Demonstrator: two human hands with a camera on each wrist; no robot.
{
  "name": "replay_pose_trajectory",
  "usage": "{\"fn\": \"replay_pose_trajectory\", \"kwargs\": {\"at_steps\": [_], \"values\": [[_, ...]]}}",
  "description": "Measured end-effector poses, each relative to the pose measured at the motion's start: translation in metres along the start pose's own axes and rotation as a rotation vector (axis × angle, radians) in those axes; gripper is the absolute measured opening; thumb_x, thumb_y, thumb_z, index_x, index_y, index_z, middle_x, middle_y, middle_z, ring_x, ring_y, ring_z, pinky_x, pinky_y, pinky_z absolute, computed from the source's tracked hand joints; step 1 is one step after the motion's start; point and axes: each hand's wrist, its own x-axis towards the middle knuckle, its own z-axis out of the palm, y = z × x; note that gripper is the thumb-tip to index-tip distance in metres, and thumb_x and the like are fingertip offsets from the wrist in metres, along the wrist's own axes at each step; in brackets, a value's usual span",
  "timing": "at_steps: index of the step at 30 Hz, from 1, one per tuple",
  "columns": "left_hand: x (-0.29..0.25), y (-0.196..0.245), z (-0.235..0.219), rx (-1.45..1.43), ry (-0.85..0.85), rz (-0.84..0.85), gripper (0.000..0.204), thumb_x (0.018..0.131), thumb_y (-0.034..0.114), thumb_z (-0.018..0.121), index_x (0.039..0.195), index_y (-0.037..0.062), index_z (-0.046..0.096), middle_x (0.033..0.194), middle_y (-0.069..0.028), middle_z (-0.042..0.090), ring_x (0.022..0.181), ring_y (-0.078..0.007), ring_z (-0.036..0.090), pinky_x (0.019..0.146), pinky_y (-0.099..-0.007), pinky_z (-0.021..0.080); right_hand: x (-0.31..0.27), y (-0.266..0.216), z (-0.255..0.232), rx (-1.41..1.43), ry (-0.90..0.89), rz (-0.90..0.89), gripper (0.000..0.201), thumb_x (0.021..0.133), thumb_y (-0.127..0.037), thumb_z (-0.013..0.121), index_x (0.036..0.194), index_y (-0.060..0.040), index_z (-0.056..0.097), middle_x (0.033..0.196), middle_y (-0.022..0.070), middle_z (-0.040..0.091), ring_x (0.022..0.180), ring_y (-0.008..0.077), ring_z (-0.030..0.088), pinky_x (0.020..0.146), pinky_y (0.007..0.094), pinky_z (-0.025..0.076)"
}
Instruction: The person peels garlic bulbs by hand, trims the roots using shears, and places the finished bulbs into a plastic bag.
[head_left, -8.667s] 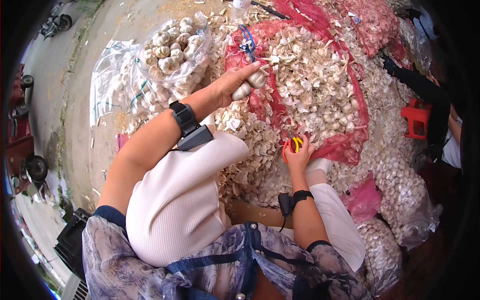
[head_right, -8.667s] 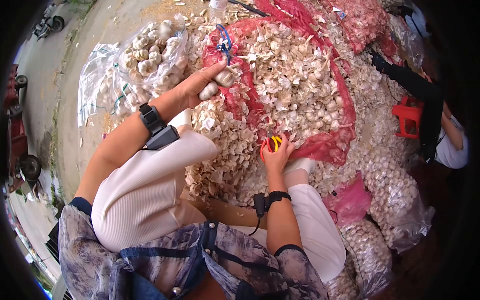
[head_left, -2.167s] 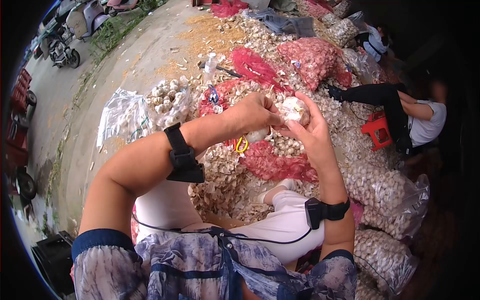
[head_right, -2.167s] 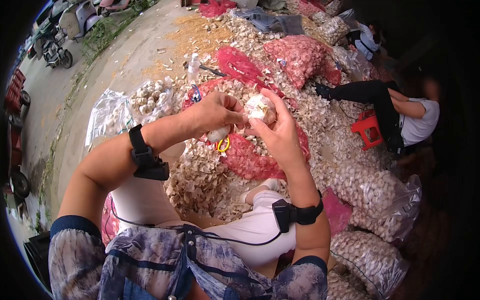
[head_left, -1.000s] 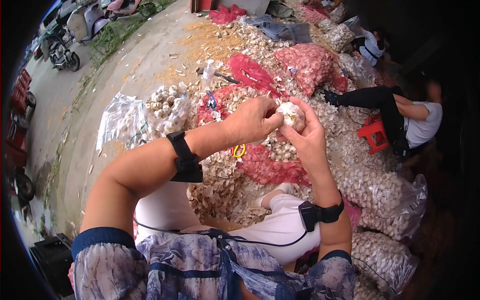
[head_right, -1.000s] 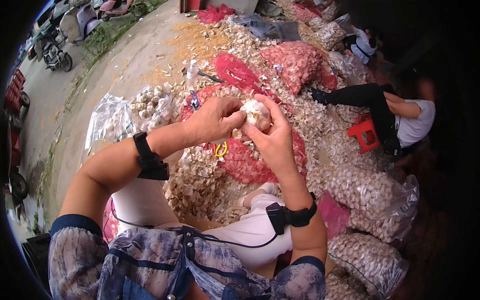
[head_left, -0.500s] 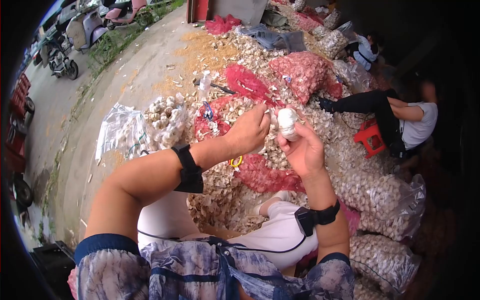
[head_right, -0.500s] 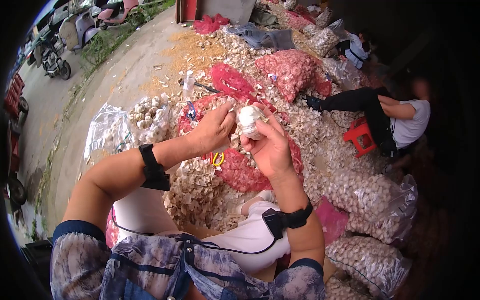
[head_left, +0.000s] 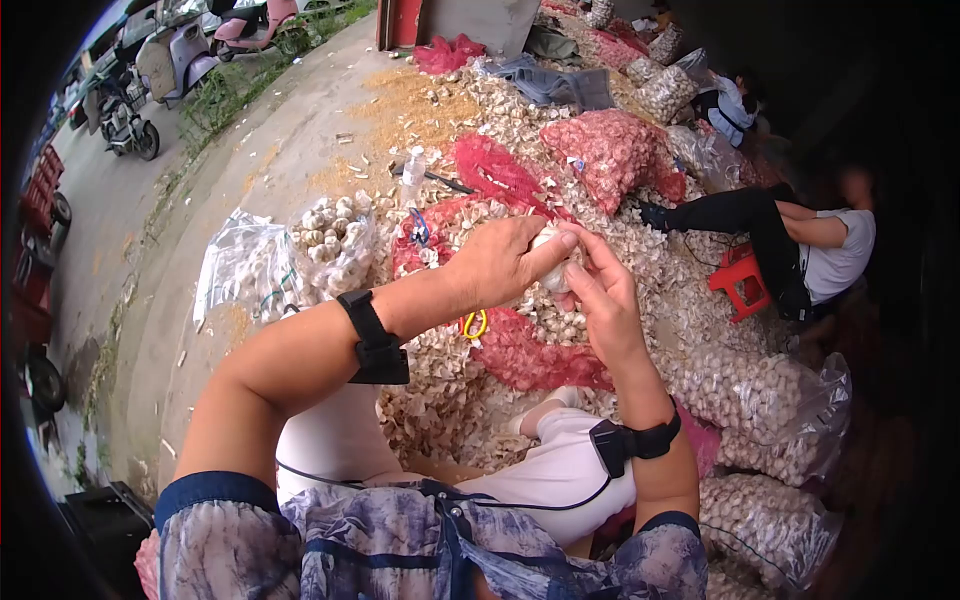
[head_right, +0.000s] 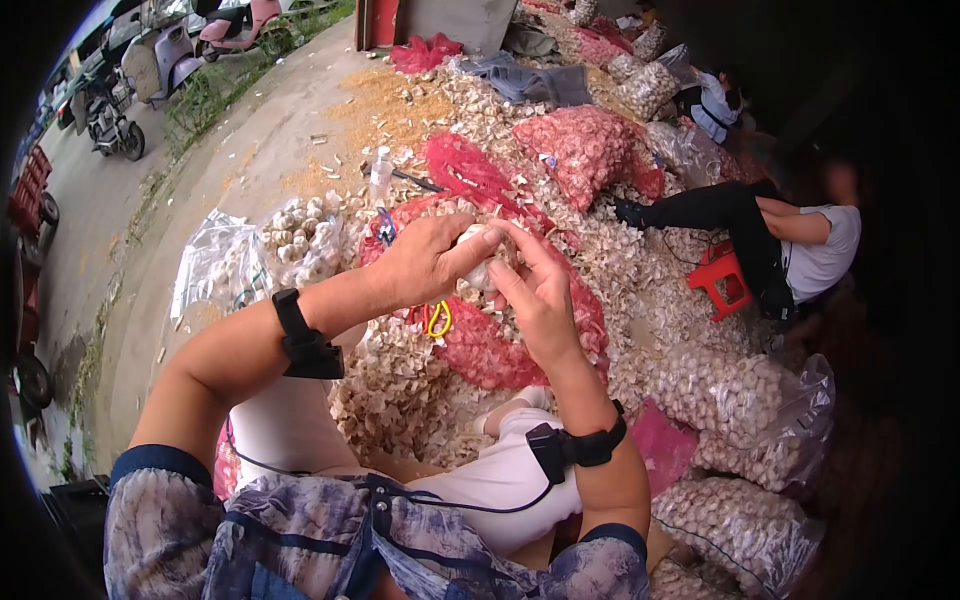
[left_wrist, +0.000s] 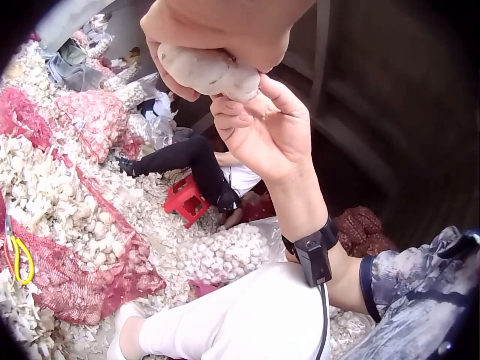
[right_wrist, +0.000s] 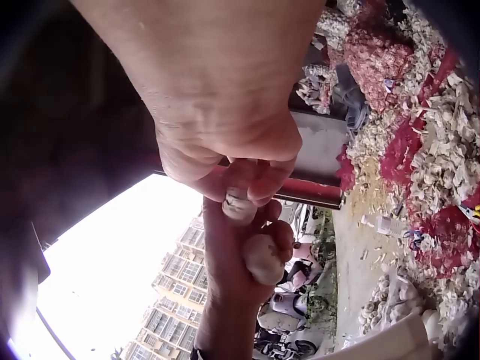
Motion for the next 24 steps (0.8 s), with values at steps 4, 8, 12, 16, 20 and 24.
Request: {"fn": "replay_pose_trajectory", "kwargs": {"at_steps": [4, 8, 12, 16, 20, 24], "values": [[0.003, -0.009, 0.001, 0.067, 0.131, 0.187, 0.042, 0.101, 0.036, 0.041, 0.094, -0.0012, 0.059, 0.078, -0.024, 0.062, 0.075, -0.0433, 0.061, 0.066, -0.0489, 0.046, -0.004, -0.008, 0.006, -0.091, -0.075, -0.044, 0.049, 0.094, -0.013, 0.058, 0.139, -0.0003, 0.044, 0.114, 0.0053, 0.06, 0.089, 0.007, 0.057, 0.069, 0.0215, 0.046], [0.005, 0.0, 0.005, -0.292, 0.166, -0.043, 0.039, 0.099, 0.03, 0.041, 0.083, -0.0016, 0.058, 0.076, -0.0263, 0.062, 0.074, -0.0453, 0.06, 0.063, -0.0492, 0.047, 0.0, -0.003, 0.0, 0.079, -0.131, -0.098, 0.043, 0.098, -0.016, 0.052, 0.137, -0.0007, 0.043, 0.121, 0.0076, 0.057, 0.096, 0.0112, 0.057, 0.077, 0.0269, 0.048], [0.006, 0.003, 0.007, -0.308, 0.125, -0.145, 0.041, 0.099, 0.028, 0.04, 0.079, -0.0025, 0.059, 0.077, -0.028, 0.063, 0.073, -0.0448, 0.062, 0.064, -0.0472, 0.049, 0.005, 0.006, -0.005, 0.488, -0.082, 0.11, 0.039, 0.101, -0.022, 0.049, 0.134, -0.0037, 0.045, 0.121, 0.0101, 0.058, 0.098, 0.0159, 0.058, 0.08, 0.0334, 0.05], [0.002, -0.003, 0.013, 0.051, 0.062, -0.126, 0.044, 0.099, 0.029, 0.041, 0.077, -0.0044, 0.06, 0.077, -0.0288, 0.063, 0.077, -0.0452, 0.063, 0.071, -0.052, 0.049, 0.01, 0.015, -0.011, 0.614, -0.033, 0.104, 0.038, 0.101, -0.021, 0.048, 0.134, -0.0047, 0.045, 0.122, 0.0095, 0.058, 0.105, 0.0163, 0.058, 0.084, 0.0325, 0.05], [-0.004, -0.011, 0.013, 0.145, -0.07, -0.179, 0.045, 0.1, 0.036, 0.041, 0.09, -0.0036, 0.06, 0.085, -0.0275, 0.064, 0.084, -0.0455, 0.062, 0.079, -0.0521, 0.048, 0.012, 0.012, -0.016, 0.517, 0.016, 0.048, 0.037, 0.101, -0.02, 0.049, 0.134, -0.004, 0.047, 0.125, 0.0084, 0.058, 0.112, 0.0164, 0.057, 0.091, 0.0322, 0.049], [0.003, -0.003, 0.003, -0.124, 0.019, -0.14, 0.058, 0.097, 0.052, 0.045, 0.108, -0.004, 0.055, 0.09, -0.0223, 0.064, 0.084, -0.036, 0.063, 0.077, -0.0436, 0.049, 0.01, 0.01, -0.01, 0.325, 0.046, -0.017, 0.037, 0.1, -0.021, 0.052, 0.131, -0.0021, 0.05, 0.125, 0.0075, 0.058, 0.112, 0.0137, 0.057, 0.094, 0.0301, 0.047]]}}
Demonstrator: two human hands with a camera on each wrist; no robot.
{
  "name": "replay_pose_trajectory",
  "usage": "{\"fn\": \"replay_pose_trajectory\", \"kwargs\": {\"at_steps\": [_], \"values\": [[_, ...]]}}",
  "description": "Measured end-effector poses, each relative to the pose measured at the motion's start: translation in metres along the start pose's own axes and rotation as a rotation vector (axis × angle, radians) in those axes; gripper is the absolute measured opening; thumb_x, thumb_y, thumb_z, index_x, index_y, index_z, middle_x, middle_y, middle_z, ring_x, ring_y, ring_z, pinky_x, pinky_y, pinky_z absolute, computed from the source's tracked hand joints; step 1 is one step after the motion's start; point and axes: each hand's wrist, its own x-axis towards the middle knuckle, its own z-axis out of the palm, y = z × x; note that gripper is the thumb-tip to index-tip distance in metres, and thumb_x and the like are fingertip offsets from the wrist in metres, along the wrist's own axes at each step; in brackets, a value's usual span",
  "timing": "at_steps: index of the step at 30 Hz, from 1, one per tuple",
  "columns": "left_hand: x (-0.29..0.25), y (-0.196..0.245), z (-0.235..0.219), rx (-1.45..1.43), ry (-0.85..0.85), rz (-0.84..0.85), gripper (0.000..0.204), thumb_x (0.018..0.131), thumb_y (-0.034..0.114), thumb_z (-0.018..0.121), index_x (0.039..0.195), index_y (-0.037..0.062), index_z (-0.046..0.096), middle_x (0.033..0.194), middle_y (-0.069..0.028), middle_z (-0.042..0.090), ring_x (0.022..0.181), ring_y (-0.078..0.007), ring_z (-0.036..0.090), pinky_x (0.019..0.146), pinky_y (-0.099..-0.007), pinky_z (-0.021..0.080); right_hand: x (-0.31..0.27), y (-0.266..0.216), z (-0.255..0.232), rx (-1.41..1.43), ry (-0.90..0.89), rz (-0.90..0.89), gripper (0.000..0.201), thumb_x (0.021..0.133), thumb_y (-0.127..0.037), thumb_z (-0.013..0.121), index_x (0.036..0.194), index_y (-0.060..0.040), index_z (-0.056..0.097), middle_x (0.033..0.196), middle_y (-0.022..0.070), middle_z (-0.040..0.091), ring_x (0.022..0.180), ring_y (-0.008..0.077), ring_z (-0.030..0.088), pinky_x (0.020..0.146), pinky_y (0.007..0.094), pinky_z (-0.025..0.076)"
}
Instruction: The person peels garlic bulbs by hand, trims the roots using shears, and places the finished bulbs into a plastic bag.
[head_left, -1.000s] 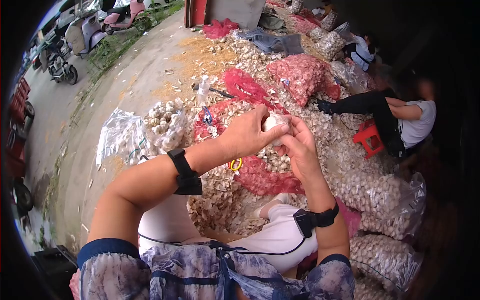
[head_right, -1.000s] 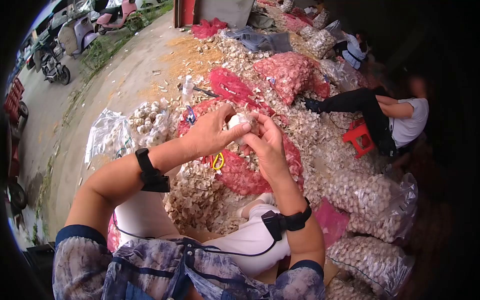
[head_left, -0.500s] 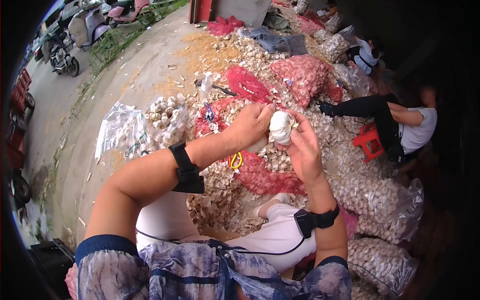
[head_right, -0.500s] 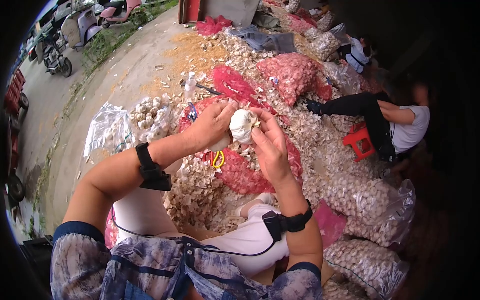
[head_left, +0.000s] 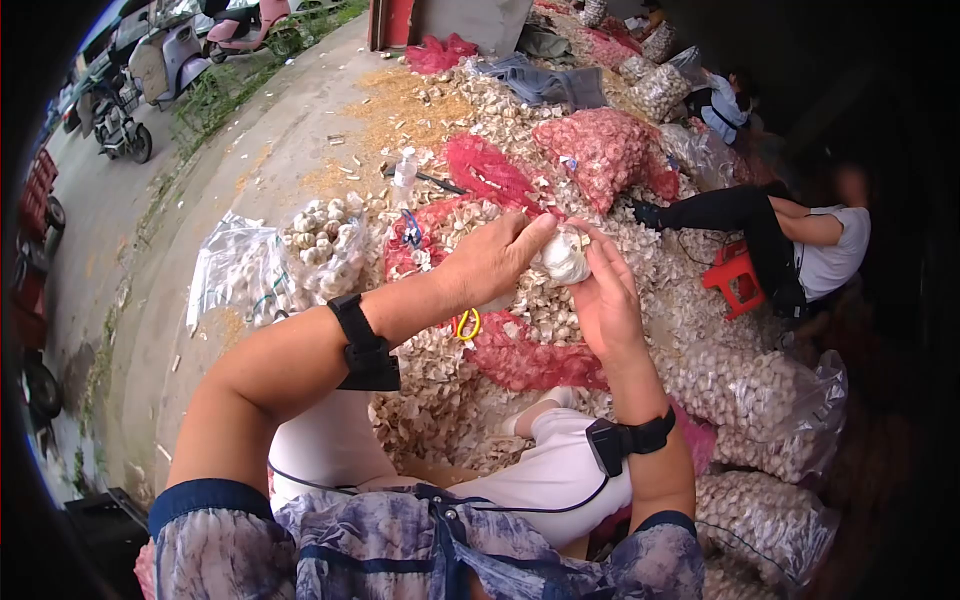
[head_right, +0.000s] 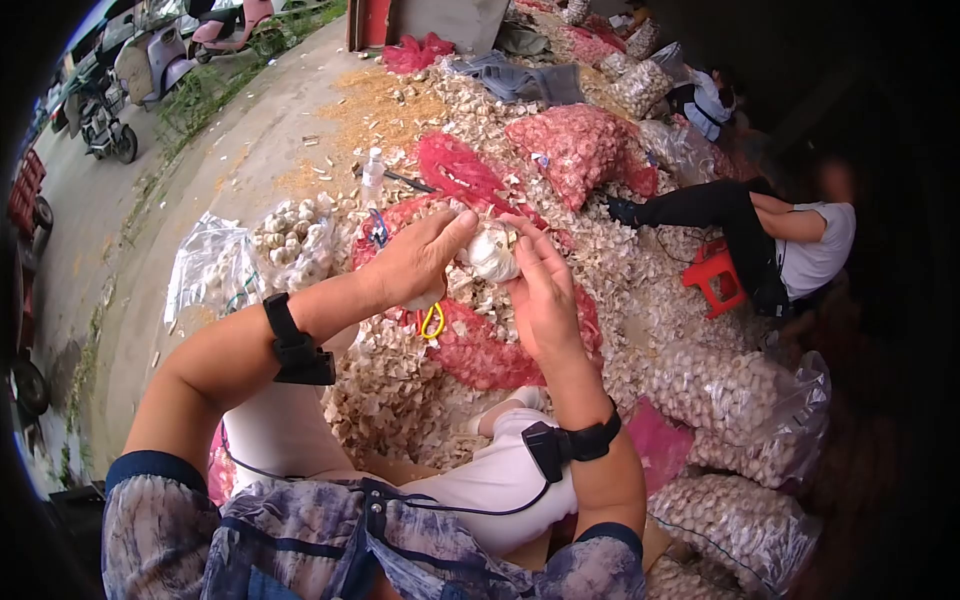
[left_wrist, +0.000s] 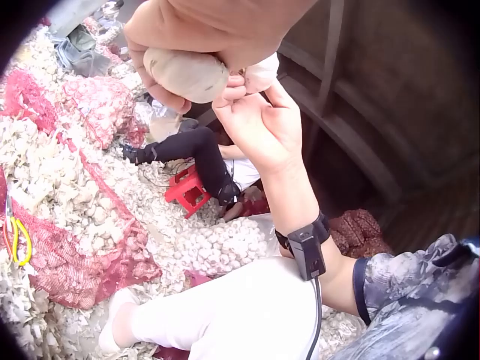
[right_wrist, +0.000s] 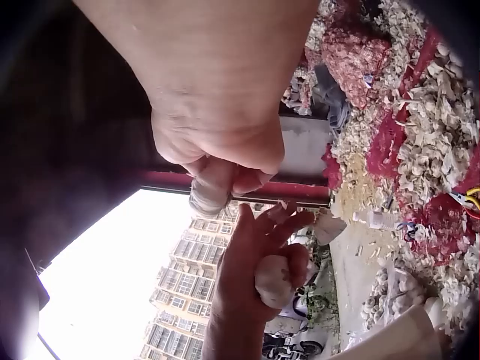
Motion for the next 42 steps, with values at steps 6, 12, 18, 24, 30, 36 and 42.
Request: {"fn": "replay_pose_trajectory", "kwargs": {"at_steps": [6, 12, 18, 24, 30, 36, 42], "values": [[-0.011, 0.014, 0.01, 0.092, -0.006, -0.001, 0.065, 0.093, 0.06, 0.051, 0.108, -0.0023, 0.053, 0.082, -0.0187, 0.065, 0.07, -0.0258, 0.067, 0.063, -0.0396, 0.051, -0.003, 0.017, 0.011, -0.282, 0.073, -0.09, 0.04, 0.104, -0.034, 0.044, 0.127, -0.0036, 0.053, 0.113, 0.0061, 0.059, 0.102, 0.0112, 0.058, 0.088, 0.0268, 0.048], [-0.018, 0.018, 0.012, 0.2, -0.007, 0.212, 0.058, 0.1, 0.05, 0.039, 0.107, -0.0072, 0.046, 0.077, -0.0293, 0.062, 0.076, -0.0467, 0.062, 0.066, -0.0507, 0.049, -0.008, 0.018, 0.014, -0.328, 0.192, 0.086, 0.053, 0.104, -0.051, 0.031, 0.119, -0.0076, 0.057, 0.094, 0.0043, 0.061, 0.075, 0.0092, 0.059, 0.054, 0.0228, 0.048], [-0.019, 0.021, 0.009, 0.216, 0.006, 0.293, 0.041, 0.104, 0.038, 0.034, 0.107, -0.0008, 0.048, 0.074, -0.027, 0.06, 0.071, -0.0463, 0.06, 0.064, -0.0524, 0.046, -0.009, 0.006, 0.02, -0.416, 0.213, 0.019, 0.055, 0.103, -0.053, 0.028, 0.114, -0.007, 0.056, 0.07, -0.0007, 0.055, 0.045, 0.004, 0.042, 0.035, 0.0198, 0.029], [-0.004, -0.001, 0.021, 0.366, 0.202, 0.55, 0.029, 0.098, 0.024, 0.043, 0.09, -0.0021, 0.053, 0.077, -0.0248, 0.062, 0.07, -0.0458, 0.06, 0.064, -0.055, 0.048, -0.008, 0.001, 0.013, -0.254, 0.177, 0.059, 0.057, 0.103, -0.054, 0.029, 0.116, -0.005, 0.054, 0.072, 0.0003, 0.056, 0.042, 0.0044, 0.039, 0.035, 0.0201, 0.029], [-0.005, -0.008, 0.023, 0.388, -0.184, -0.028, 0.028, 0.097, 0.027, 0.049, 0.101, -0.0011, 0.052, 0.086, -0.0247, 0.063, 0.081, -0.0448, 0.062, 0.071, -0.051, 0.049, -0.004, -0.006, 0.001, 0.086, -0.011, 0.047, 0.051, 0.102, -0.054, 0.032, 0.114, -0.0092, 0.053, 0.08, 0.0071, 0.06, 0.047, 0.0088, 0.044, 0.039, 0.0235, 0.035], [-0.013, -0.001, 0.015, 0.259, -0.149, -0.058, 0.055, 0.1, 0.049, 0.04, 0.103, -0.0036, 0.054, 0.093, -0.028, 0.063, 0.093, -0.0437, 0.062, 0.083, -0.0493, 0.048, -0.002, 0.0, -0.002, 0.051, 0.084, 0.152, 0.05, 0.102, -0.054, 0.031, 0.114, -0.0113, 0.053, 0.081, 0.0039, 0.06, 0.053, 0.0092, 0.05, 0.045, 0.024, 0.039], [-0.011, 0.012, 0.01, -0.099, -0.101, 0.046, 0.05, 0.092, 0.048, 0.061, 0.106, 0.0003, 0.053, 0.089, -0.0185, 0.063, 0.083, -0.0269, 0.064, 0.075, -0.0388, 0.05, -0.008, 0.0, 0.006, -0.399, 0.16, 0.085, 0.048, 0.101, -0.055, 0.038, 0.106, -0.0103, 0.056, 0.082, -0.0001, 0.059, 0.06, 0.0045, 0.054, 0.044, 0.0203, 0.038]]}}
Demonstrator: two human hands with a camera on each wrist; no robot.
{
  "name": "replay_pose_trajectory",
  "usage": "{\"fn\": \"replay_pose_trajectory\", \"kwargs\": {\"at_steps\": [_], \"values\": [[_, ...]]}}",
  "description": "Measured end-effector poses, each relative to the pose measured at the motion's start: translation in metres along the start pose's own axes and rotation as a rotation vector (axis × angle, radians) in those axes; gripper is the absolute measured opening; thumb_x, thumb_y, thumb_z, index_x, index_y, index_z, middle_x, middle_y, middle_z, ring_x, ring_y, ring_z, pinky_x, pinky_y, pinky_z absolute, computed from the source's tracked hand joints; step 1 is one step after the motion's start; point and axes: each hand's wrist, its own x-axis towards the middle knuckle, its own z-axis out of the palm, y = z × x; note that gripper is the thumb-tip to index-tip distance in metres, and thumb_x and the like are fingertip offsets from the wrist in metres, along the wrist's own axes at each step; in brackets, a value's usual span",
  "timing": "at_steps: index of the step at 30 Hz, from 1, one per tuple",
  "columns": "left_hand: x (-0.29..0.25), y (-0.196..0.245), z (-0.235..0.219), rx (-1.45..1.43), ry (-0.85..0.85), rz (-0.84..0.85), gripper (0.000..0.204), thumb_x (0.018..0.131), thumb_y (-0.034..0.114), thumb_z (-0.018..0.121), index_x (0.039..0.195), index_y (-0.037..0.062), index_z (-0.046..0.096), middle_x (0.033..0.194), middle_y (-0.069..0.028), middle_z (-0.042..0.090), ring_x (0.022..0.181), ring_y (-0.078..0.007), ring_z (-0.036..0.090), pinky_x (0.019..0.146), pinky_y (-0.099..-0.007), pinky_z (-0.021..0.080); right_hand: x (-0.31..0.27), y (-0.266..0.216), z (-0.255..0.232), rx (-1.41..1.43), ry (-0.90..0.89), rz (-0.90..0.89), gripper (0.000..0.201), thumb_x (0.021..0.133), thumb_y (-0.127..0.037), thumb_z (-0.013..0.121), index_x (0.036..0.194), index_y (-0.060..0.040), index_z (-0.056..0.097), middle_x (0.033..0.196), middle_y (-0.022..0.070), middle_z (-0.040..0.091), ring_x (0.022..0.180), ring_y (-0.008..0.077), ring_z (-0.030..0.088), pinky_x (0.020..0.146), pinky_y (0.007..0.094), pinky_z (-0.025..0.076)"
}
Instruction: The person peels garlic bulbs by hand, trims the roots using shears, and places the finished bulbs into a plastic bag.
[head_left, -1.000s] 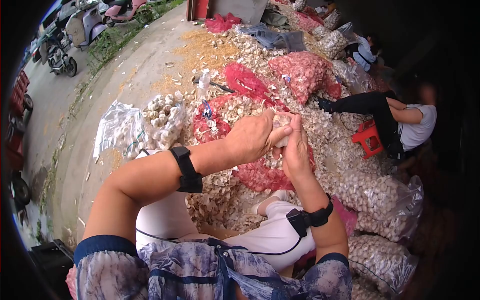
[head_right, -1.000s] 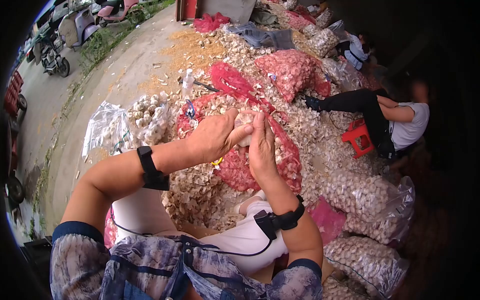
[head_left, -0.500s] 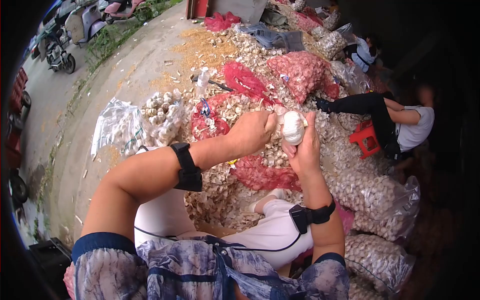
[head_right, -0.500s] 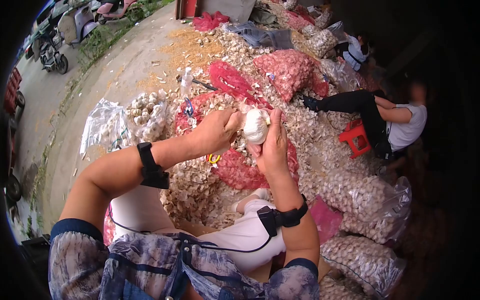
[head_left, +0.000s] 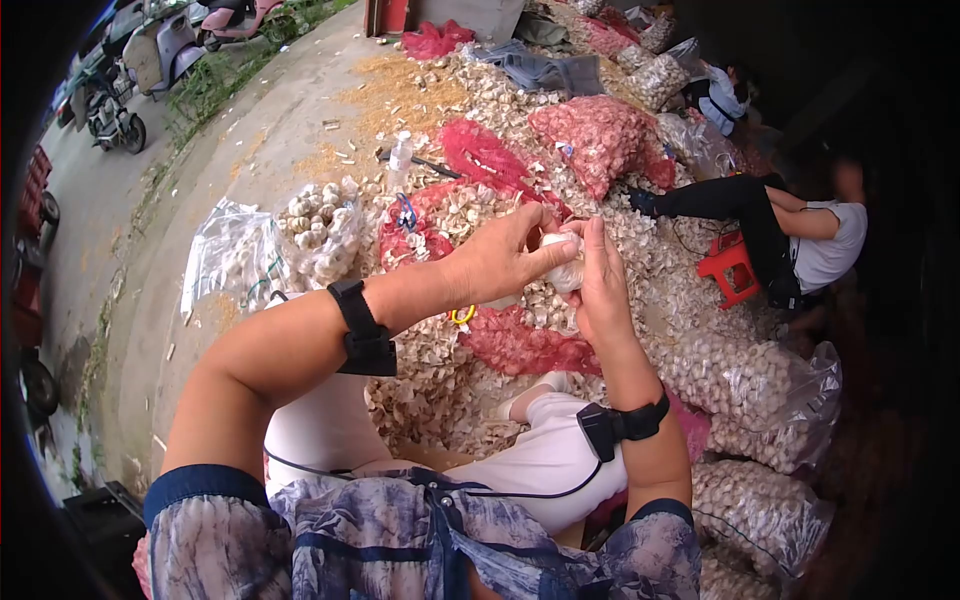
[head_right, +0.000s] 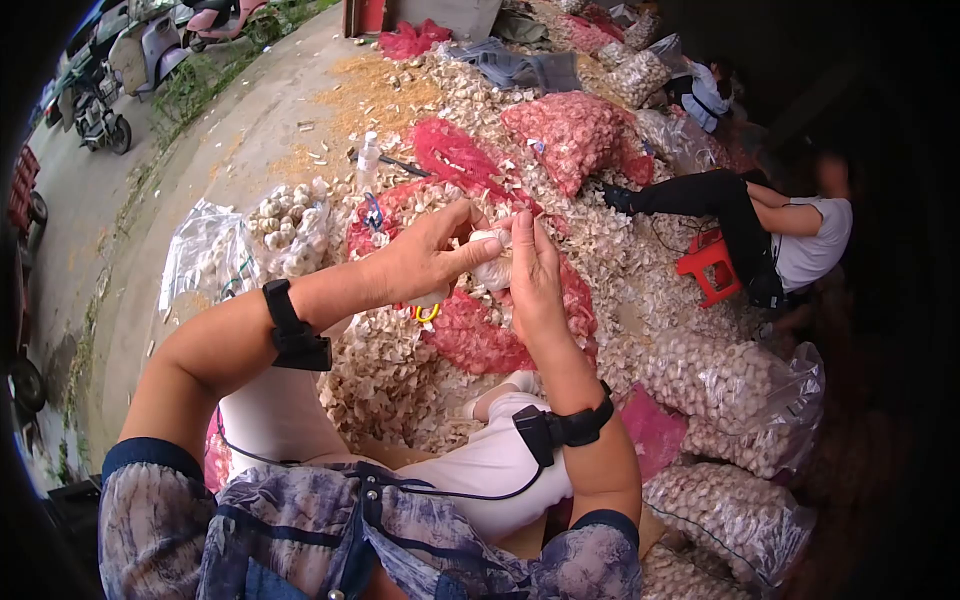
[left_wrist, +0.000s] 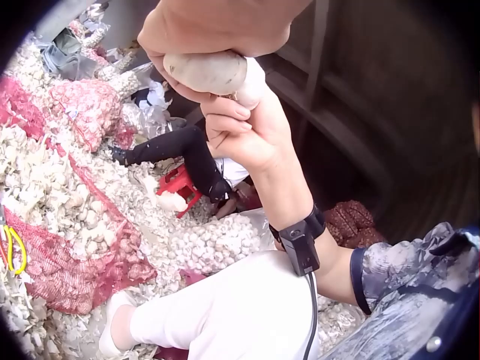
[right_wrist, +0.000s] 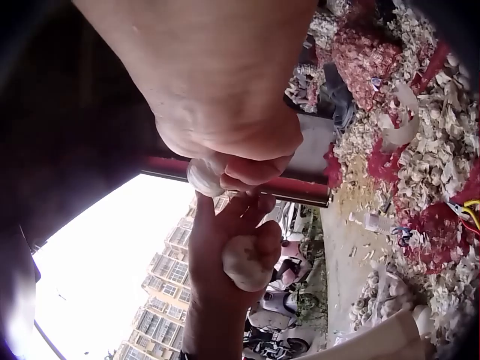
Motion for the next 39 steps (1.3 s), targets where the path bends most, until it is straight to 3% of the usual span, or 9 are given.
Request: {"fn": "replay_pose_trajectory", "kwargs": {"at_steps": [7, 10, 12, 19, 24, 28, 31, 33, 39], "values": [[-0.001, -0.003, 0.007, -0.035, 0.035, 0.073, 0.047, 0.093, 0.047, 0.059, 0.103, 0.001, 0.051, 0.087, -0.0174, 0.063, 0.08, -0.0252, 0.063, 0.072, -0.0373, 0.05, 0.002, 0.009, 0.004, -0.01, 0.12, 0.002, 0.057, 0.1, -0.058, 0.034, 0.112, -0.0077, 0.058, 0.093, 0.0004, 0.063, 0.074, 0.004, 0.055, 0.052, 0.0209, 0.038], [0.0, -0.006, 0.01, -0.14, 0.05, 0.077, 0.037, 0.101, 0.041, 0.05, 0.1, 0.0045, 0.044, 0.078, -0.0053, 0.056, 0.065, -0.0094, 0.055, 0.055, -0.0262, 0.045, 0.003, 0.013, 0.01, 0.021, 0.157, -0.118, 0.058, 0.101, -0.058, 0.032, 0.111, -0.0072, 0.058, 0.087, 0.0002, 0.062, 0.066, 0.0045, 0.054, 0.047, 0.0204, 0.037], [0.002, -0.006, 0.009, -0.29, 0.014, 0.001, 0.037, 0.099, 0.038, 0.053, 0.102, 0.0008, 0.05, 0.082, -0.0121, 0.06, 0.076, -0.0191, 0.059, 0.069, -0.0364, 0.049, 0.001, 0.011, 0.004, 0.054, 0.036, -0.078, 0.058, 0.102, -0.056, 0.03, 0.111, -0.0066, 0.058, 0.079, 0.0002, 0.06, 0.057, 0.005, 0.052, 0.042, 0.0199, 0.036], [0.005, -0.013, 0.008, -0.328, 0.058, -0.021, 0.035, 0.1, 0.034, 0.05, 0.1, -0.0015, 0.054, 0.082, -0.0132, 0.062, 0.076, -0.0221, 0.061, 0.069, -0.038, 0.049, 0.0, 0.006, 0.006, 0.118, 0.033, -0.175, 0.047, 0.102, -0.052, 0.036, 0.107, -0.0098, 0.054, 0.073, -0.0008, 0.057, 0.049, 0.0057, 0.049, 0.038, 0.02, 0.034], [0.007, -0.017, 0.001, 0.127, -0.053, -0.17, 0.042, 0.098, 0.039, 0.049, 0.104, -0.0016, 0.06, 0.091, -0.0215, 0.066, 0.081, -0.0318, 0.065, 0.074, -0.0409, 0.05, -0.001, -0.002, 0.007, 0.375, -0.081, -0.093, 0.046, 0.101, -0.054, 0.038, 0.103, -0.0105, 0.054, 0.076, -0.0019, 0.058, 0.058, 0.0052, 0.054, 0.041, 0.0205, 0.038], [0.002, -0.014, -0.002, 0.208, 0.031, -0.085, 0.049, 0.097, 0.045, 0.051, 0.103, -0.0021, 0.06, 0.092, -0.0216, 0.067, 0.083, -0.0312, 0.066, 0.075, -0.0402, 0.05, 0.0, 0.0, 0.006, 0.223, 0.016, -0.139, 0.05, 0.101, -0.054, 0.036, 0.105, -0.0086, 0.055, 0.079, 0.0003, 0.06, 0.058, 0.0049, 0.054, 0.042, 0.0195, 0.038], [0.002, 0.003, -0.006, -0.231, 0.032, -0.163, 0.054, 0.095, 0.05, 0.052, 0.104, -0.0028, 0.058, 0.09, -0.0216, 0.066, 0.084, -0.0314, 0.066, 0.074, -0.0405, 0.05, 0.002, 0.005, 0.003, 0.047, 0.104, -0.261, 0.042, 0.103, -0.045, 0.042, 0.094, -0.0078, 0.059, 0.077, -0.0037, 0.057, 0.065, 0.002, 0.052, 0.053, 0.0191, 0.041], [0.002, 0.001, 0.0, -0.045, -0.031, -0.041, 0.045, 0.098, 0.046, 0.053, 0.098, 0.0015, 0.053, 0.078, -0.0064, 0.059, 0.069, -0.0125, 0.055, 0.06, -0.0297, 0.047, 0.007, 0.012, -0.004, -0.135, 0.086, -0.286, 0.039, 0.104, -0.039, 0.043, 0.095, -0.0054, 0.059, 0.077, -0.0036, 0.056, 0.068, 0.0011, 0.049, 0.058, 0.0187, 0.039], [0.003, -0.004, 0.006, 0.01, 0.152, 0.047, 0.032, 0.099, 0.034, 0.054, 0.095, 0.002, 0.053, 0.076, -0.0044, 0.056, 0.071, -0.011, 0.052, 0.062, -0.0316, 0.044, -0.006, 0.0, 0.011, -0.103, 0.054, -0.219, 0.043, 0.104, -0.041, 0.04, 0.105, -0.0048, 0.062, 0.075, -0.0035, 0.057, 0.061, 0.0013, 0.049, 0.051, 0.0184, 0.038]]}}
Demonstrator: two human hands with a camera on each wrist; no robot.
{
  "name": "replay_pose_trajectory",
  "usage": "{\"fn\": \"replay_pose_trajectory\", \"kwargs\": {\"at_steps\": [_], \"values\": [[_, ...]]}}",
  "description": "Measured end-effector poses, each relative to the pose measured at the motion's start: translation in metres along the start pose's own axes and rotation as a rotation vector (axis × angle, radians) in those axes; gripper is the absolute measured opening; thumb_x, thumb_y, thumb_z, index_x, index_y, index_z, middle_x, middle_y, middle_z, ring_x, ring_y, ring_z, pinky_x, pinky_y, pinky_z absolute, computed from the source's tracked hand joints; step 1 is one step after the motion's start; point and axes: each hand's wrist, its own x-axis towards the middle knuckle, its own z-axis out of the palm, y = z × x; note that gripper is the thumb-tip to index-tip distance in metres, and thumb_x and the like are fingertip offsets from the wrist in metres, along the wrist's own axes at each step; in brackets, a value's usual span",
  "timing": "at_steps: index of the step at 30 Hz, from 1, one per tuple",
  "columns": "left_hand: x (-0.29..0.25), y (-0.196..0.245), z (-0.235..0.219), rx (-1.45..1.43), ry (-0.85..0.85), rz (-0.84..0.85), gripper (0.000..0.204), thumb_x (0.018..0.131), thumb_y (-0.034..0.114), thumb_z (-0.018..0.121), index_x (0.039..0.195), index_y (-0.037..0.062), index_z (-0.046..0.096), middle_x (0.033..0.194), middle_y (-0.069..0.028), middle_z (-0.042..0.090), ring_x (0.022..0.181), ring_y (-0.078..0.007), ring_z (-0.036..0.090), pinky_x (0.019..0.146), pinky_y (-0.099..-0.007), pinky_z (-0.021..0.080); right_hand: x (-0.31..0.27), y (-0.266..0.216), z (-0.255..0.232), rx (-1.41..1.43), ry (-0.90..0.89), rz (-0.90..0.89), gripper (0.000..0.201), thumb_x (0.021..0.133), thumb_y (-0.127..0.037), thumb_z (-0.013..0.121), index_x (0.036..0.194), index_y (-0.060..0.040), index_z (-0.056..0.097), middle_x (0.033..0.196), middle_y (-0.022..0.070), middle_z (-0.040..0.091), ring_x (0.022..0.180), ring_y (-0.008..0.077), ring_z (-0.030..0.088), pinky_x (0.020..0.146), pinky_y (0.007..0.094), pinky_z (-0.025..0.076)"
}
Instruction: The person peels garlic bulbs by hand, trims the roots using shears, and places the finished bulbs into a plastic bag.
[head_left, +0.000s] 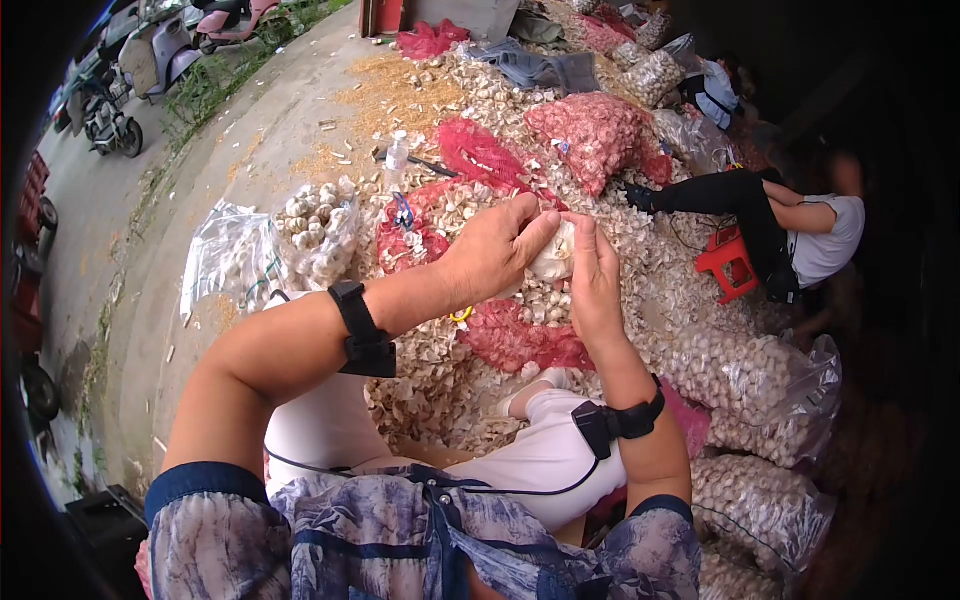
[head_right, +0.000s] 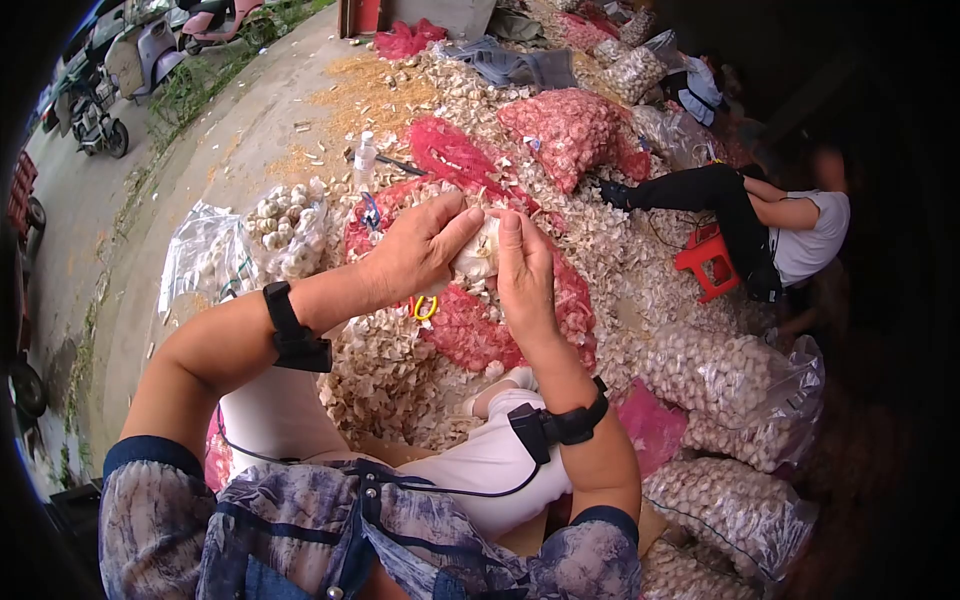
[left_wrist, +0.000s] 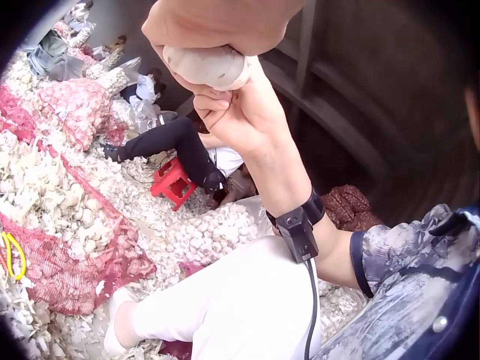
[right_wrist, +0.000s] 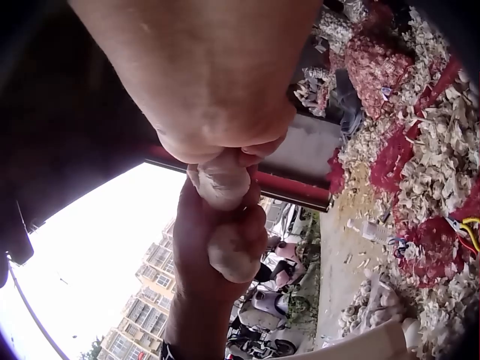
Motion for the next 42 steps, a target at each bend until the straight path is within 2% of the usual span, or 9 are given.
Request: {"fn": "replay_pose_trajectory", "kwargs": {"at_steps": [6, 8, 11, 15, 17, 22, 28, 36, 42], "values": [[0.006, -0.012, -0.005, -0.045, 0.015, 0.026, 0.031, 0.103, 0.03, 0.047, 0.091, 0.0025, 0.055, 0.077, -0.0027, 0.055, 0.07, -0.0093, 0.052, 0.061, -0.029, 0.044, 0.001, 0.006, 0.004, 0.027, -0.05, 0.017, 0.04, 0.104, -0.04, 0.042, 0.106, -0.0043, 0.061, 0.074, -0.002, 0.058, 0.055, 0.0021, 0.051, 0.042, 0.018, 0.038], [0.003, -0.006, -0.005, -0.341, -0.086, -0.172, 0.034, 0.103, 0.035, 0.045, 0.098, 0.0033, 0.055, 0.08, -0.0033, 0.058, 0.066, -0.009, 0.055, 0.057, -0.0265, 0.046, 0.001, 0.005, 0.004, 0.116, 0.015, 0.019, 0.037, 0.104, -0.037, 0.042, 0.107, -0.0043, 0.059, 0.076, -0.0021, 0.058, 0.056, 0.0022, 0.051, 0.042, 0.0188, 0.039], [-0.001, 0.001, -0.002, -0.219, -0.113, -0.133, 0.041, 0.101, 0.038, 0.047, 0.103, -0.0017, 0.056, 0.088, -0.0112, 0.063, 0.077, -0.0155, 0.059, 0.066, -0.0324, 0.048, 0.009, 0.02, -0.003, 0.09, 0.058, -0.035, 0.035, 0.104, -0.035, 0.043, 0.109, -0.0037, 0.058, 0.078, -0.0008, 0.059, 0.058, 0.0027, 0.052, 0.043, 0.0191, 0.04], [-0.004, 0.013, -0.005, -0.246, -0.197, -0.173, 0.04, 0.102, 0.037, 0.045, 0.113, -0.0009, 0.052, 0.092, -0.011, 0.063, 0.078, -0.0147, 0.059, 0.067, -0.0301, 0.049, 0.005, 0.01, -0.003, 0.054, 0.068, -0.013, 0.032, 0.105, -0.031, 0.044, 0.113, -0.0033, 0.057, 0.082, 0.0016, 0.061, 0.061, 0.0037, 0.053, 0.046, 0.0198, 0.042], [-0.004, 0.008, -0.006, -0.489, -0.228, -0.198, 0.038, 0.104, 0.039, 0.037, 0.114, 0.004, 0.049, 0.085, -0.0066, 0.062, 0.061, -0.0132, 0.06, 0.054, -0.0266, 0.049, 0.005, 0.008, -0.005, 0.088, 0.012, -0.014, 0.031, 0.104, -0.029, 0.045, 0.117, -0.0028, 0.057, 0.086, 0.0033, 0.063, 0.064, 0.0046, 0.055, 0.049, 0.02, 0.043], [-0.003, 0.006, -0.011, -0.6, -0.228, -0.241, 0.042, 0.104, 0.043, 0.032, 0.116, 0.0063, 0.05, 0.088, -0.0058, 0.061, 0.063, -0.0136, 0.06, 0.053, -0.0264, 0.049, 0.002, -0.001, 0.004, 0.152, -0.034, -0.023, 0.028, 0.1, -0.021, 0.054, 0.12, -0.002, 0.056, 0.089, 0.0039, 0.065, 0.067, 0.0055, 0.058, 0.052, 0.019, 0.044], [-0.007, 0.017, -0.009, -0.376, -0.294, -0.233, 0.044, 0.1, 0.048, 0.046, 0.119, 0.0081, 0.048, 0.089, -0.0046, 0.059, 0.068, -0.0118, 0.059, 0.057, -0.026, 0.049, 0.001, -0.004, -0.002, 0.034, 0.024, -0.016, 0.019, 0.096, -0.015, 0.06, 0.11, -0.0016, 0.061, 0.087, 0.0019, 0.065, 0.069, 0.0034, 0.059, 0.053, 0.0175, 0.044], [-0.003, 0.008, -0.005, -0.466, -0.32, -0.164, 0.042, 0.095, 0.029, 0.063, 0.125, 0.0077, 0.042, 0.099, -0.0041, 0.058, 0.086, -0.0104, 0.058, 0.068, -0.0275, 0.051, 0.006, 0.011, -0.015, 0.078, 0.094, -0.019, 0.023, 0.1, -0.022, 0.055, 0.102, -0.0013, 0.065, 0.085, 0.0009, 0.065, 0.068, 0.0027, 0.056, 0.055, 0.0178, 0.044], [-0.001, 0.001, -0.003, -0.408, -0.184, -0.081, 0.045, 0.087, 0.024, 0.067, 0.119, 0.0049, 0.043, 0.096, -0.0079, 0.059, 0.086, -0.013, 0.06, 0.072, -0.0294, 0.051, 0.005, 0.003, -0.008, 0.158, 0.048, -0.125, 0.018, 0.095, -0.014, 0.061, 0.106, 0.0005, 0.063, 0.096, 0.0047, 0.066, 0.085, 0.008, 0.061, 0.073, 0.0228, 0.05]]}}
